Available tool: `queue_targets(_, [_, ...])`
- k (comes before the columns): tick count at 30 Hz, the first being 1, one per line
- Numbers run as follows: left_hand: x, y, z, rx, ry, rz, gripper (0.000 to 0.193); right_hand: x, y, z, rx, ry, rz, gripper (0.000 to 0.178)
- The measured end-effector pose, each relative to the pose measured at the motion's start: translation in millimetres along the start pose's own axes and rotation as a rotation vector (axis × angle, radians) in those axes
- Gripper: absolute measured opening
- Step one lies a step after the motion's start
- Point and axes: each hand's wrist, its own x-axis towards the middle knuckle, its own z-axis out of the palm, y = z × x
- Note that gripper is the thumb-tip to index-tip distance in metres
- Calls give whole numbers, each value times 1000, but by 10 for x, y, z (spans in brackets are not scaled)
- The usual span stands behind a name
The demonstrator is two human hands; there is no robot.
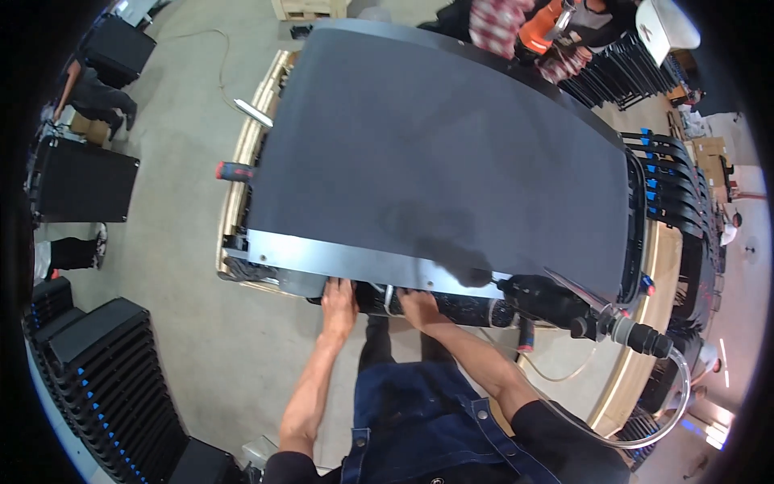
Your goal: The recorder is assembling components of a treadmill, including attaching the belt frame and metal rollers using power tools.
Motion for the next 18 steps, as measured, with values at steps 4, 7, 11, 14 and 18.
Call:
queue_targets(4, [-237, 106, -283, -631, -103, -288, 52, 17, 66, 205, -40, 32, -79, 17])
queue_targets(7, [-506, 233, -412, -1022, -250, -414, 59, -20, 154, 147, 111, -13, -90, 11])
queue_targets(11, [-789, 500, -422, -1263, -393, -651, 45, -121, 334, 240, 506, 210, -63, 21])
queue_targets(14, [-855, 770, -420, -1193, -346, -580, 46, -198, 538, 376, 1181, 75, 224, 18])
queue_targets(18, [-968, 1119, -493, -1149, -179, -429, 38, -797, -219, -1066, 1511, 39, 207, 28])
